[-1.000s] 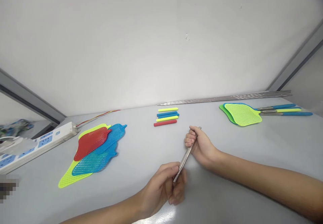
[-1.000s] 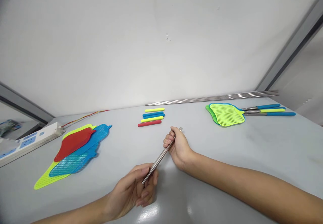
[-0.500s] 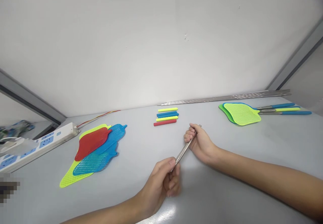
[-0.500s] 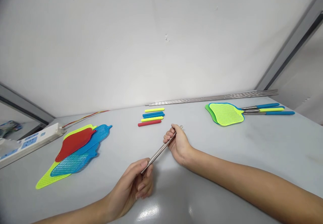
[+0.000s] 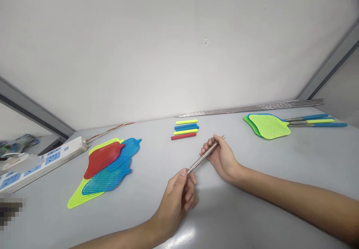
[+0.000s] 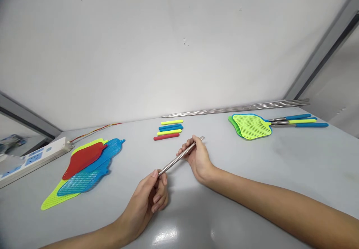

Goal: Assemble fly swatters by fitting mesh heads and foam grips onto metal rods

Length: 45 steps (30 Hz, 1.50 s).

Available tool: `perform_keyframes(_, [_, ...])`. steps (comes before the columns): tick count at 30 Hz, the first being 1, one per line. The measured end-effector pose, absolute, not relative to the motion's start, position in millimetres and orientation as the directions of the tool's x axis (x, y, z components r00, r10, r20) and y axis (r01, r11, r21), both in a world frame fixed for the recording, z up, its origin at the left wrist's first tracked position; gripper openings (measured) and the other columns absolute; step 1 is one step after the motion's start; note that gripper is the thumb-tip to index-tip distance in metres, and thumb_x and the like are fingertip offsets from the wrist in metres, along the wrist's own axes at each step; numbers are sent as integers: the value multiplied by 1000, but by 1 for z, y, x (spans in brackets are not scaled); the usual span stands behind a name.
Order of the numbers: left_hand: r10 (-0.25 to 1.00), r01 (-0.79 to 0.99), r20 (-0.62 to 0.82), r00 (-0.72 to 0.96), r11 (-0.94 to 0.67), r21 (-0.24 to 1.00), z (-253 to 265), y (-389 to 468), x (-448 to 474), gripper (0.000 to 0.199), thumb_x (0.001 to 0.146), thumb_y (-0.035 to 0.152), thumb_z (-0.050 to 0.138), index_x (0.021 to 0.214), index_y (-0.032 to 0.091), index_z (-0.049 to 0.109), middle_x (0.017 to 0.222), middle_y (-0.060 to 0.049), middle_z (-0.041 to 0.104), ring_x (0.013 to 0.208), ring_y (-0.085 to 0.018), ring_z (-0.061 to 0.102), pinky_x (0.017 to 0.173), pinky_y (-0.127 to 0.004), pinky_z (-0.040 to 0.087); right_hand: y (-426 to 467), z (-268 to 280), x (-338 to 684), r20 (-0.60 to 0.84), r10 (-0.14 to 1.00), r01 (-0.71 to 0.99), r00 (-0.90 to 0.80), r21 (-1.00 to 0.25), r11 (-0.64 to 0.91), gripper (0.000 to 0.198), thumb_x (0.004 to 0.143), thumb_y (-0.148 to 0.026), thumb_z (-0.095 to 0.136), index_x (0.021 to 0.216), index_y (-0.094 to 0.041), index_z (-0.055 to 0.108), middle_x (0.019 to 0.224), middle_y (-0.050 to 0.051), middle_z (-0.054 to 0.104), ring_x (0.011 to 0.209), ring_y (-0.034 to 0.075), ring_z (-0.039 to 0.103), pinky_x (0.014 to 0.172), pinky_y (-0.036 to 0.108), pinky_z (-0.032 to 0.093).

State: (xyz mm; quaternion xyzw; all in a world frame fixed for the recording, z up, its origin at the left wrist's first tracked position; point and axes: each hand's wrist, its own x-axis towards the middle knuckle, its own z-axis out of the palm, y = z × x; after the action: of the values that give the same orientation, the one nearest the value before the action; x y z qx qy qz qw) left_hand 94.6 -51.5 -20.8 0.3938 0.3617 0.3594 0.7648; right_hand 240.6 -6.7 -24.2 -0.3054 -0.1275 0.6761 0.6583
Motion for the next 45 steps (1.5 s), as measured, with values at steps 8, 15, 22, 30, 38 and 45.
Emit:
perform_keyframes(8, [839, -217, -242, 487, 385, 897, -24, -52, 93, 31, 85, 36, 29, 70, 15, 46, 45, 7, 31, 35, -3, 27, 41, -22, 21, -8, -27, 240, -188, 981, -752, 48, -653, -88, 28, 76, -37, 40, 57, -17, 41, 51, 0, 45, 51, 14, 47, 58, 30, 40])
perform_keyframes(15, [830, -229, -249, 499, 403, 886, -23, -52, 92, 31, 85, 36, 29, 72, 15, 46, 47, 7, 32, 37, -3, 27, 43, -22, 22, -7, -29, 240, -198, 979, -740, 35, -663, -108, 30, 76, -37, 42, 54, -16, 41, 51, 0, 44, 51, 13, 47, 57, 28, 39])
perform_keyframes(22, [817, -214, -248, 520, 406, 889, -20, -52, 93, 31, 85, 36, 30, 71, 14, 47, 46, 7, 31, 38, -3, 28, 44, -22, 23, -6, -30, 241, -212, 977, -750, 22, -650, -124, 28, 75, -36, 43, 55, -17, 42, 50, 0, 44, 50, 13, 46, 56, 28, 39])
perform_keyframes(30, [852, -108, -247, 461, 330, 938, -17, -40, 88, 31, 83, 37, 34, 68, 14, 49, 46, 6, 32, 38, -4, 31, 43, -21, 24, -4, -28, 241, -245, 969, -764, 33, -632, -133, 25, 74, -32, 43, 54, -16, 42, 51, -1, 44, 53, 11, 44, 59, 26, 40])
perform_keyframes(38, [904, 352, -65, 423, -98, 931, -4, -11, 76, 33, 81, 37, 33, 63, 15, 51, 43, 5, 35, 43, -8, 31, 45, -20, 23, -4, -30, 242, -213, 977, -728, -16, -667, -157, 28, 72, -41, 45, 62, -15, 48, 49, -1, 42, 47, 11, 44, 50, 25, 37])
perform_keyframes(45, [823, 559, 121, 556, -477, 679, 17, -4, 69, 19, 80, 28, 37, 71, 20, 52, 59, 3, 47, 55, -11, 40, 52, -20, 28, -3, -31, 242, -235, 972, -740, -27, -649, -177, 29, 72, -45, 45, 65, -17, 48, 45, -5, 34, 41, 8, 36, 45, 22, 31])
